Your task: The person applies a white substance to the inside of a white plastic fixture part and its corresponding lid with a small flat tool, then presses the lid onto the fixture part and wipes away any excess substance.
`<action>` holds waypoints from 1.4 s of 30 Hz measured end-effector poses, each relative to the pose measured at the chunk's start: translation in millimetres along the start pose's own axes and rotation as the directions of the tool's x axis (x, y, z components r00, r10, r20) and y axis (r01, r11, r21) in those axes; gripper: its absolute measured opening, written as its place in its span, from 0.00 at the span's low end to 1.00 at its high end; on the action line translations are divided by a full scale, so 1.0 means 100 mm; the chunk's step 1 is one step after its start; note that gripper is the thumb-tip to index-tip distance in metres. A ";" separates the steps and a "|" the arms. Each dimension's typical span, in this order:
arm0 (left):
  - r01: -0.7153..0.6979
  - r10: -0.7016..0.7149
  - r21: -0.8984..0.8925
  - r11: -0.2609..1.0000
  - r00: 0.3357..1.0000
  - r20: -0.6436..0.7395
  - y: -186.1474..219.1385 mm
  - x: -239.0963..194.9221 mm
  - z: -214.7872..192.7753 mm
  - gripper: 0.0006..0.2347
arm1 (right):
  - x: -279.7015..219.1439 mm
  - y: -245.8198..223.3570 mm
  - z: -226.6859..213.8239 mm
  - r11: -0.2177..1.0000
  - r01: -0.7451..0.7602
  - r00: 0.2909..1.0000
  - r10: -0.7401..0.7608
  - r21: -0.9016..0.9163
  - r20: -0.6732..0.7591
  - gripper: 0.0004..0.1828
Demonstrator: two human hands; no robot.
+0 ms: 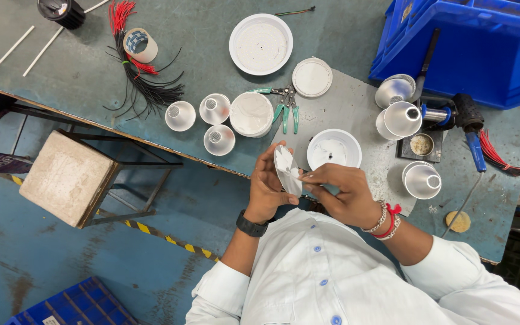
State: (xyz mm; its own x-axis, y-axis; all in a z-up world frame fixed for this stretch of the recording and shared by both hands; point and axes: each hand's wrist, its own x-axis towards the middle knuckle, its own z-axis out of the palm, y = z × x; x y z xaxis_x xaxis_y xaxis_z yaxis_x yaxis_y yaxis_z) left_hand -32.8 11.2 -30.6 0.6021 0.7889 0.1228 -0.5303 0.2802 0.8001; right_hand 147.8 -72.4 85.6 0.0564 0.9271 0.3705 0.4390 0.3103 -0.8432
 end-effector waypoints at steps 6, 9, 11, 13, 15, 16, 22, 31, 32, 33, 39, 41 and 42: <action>0.048 -0.050 -0.086 0.995 0.999 -0.014 0.05 0.05 0.07 0.51 | 0.04 0.23 -0.06 0.990 -0.140 0.972 0.140 0.013 -0.187 0.06; 0.052 -0.051 -0.057 0.997 0.999 0.016 0.06 0.06 0.10 0.51 | 0.04 0.31 -0.01 0.977 -0.203 0.957 0.211 0.062 -0.200 0.05; 0.048 -0.047 -0.036 0.998 0.998 0.029 0.05 0.07 0.11 0.51 | 0.05 0.31 0.01 0.970 -0.226 0.952 0.239 0.087 -0.193 0.05; 0.065 -0.065 0.011 0.998 0.997 0.031 0.06 0.07 0.11 0.52 | 0.07 0.27 0.01 0.955 -0.260 0.951 0.279 0.145 -0.130 0.08; 0.079 -0.079 0.017 0.997 0.996 0.030 0.05 0.07 0.10 0.52 | 0.10 0.24 0.00 0.941 -0.297 0.947 0.312 0.160 -0.079 0.10; 0.093 -0.094 0.021 0.995 0.995 0.031 0.04 0.08 0.10 0.52 | 0.11 0.22 -0.01 0.927 -0.334 0.939 0.343 0.172 -0.028 0.12; 0.139 -0.140 0.033 0.990 0.990 0.007 0.04 0.10 0.10 0.53 | 0.15 0.11 -0.03 0.917 -0.348 0.937 0.348 0.195 0.038 0.12; 0.113 -0.113 0.045 0.993 0.994 -0.014 0.00 0.09 0.05 0.56 | 0.14 0.03 -0.06 0.971 -0.189 0.981 0.179 0.145 0.078 0.11; 0.113 -0.113 0.045 0.993 0.994 -0.014 0.00 0.09 0.05 0.56 | 0.13 0.02 -0.06 0.971 -0.189 0.981 0.179 0.145 0.078 0.11; 0.120 -0.119 0.051 0.991 0.993 -0.021 0.00 0.09 0.05 0.56 | 0.13 0.00 -0.07 0.983 -0.149 0.987 0.140 0.109 0.081 0.11; 0.124 -0.128 -0.070 0.990 0.991 -0.047 -0.04 0.09 0.03 0.53 | 0.13 -0.03 -0.14 0.999 0.043 0.993 -0.043 0.002 0.108 0.12; 0.143 -0.158 -0.182 0.973 0.985 -0.075 -0.02 0.09 0.05 0.52 | 0.10 -0.01 -0.18 0.997 0.077 0.991 -0.075 -0.008 0.113 0.13; 0.157 -0.169 -0.177 0.972 0.984 -0.050 0.00 0.08 0.06 0.51 | 0.09 0.00 -0.19 0.998 0.037 0.999 -0.038 0.040 0.031 0.12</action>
State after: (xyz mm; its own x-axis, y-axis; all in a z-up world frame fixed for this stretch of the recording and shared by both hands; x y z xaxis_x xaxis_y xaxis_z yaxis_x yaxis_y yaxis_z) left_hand -24.6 14.7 -25.8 0.6521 0.7569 -0.0436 -0.5261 0.4932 0.6928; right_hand 165.4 -68.0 96.1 0.0119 0.9205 0.3906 0.4044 0.3528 -0.8438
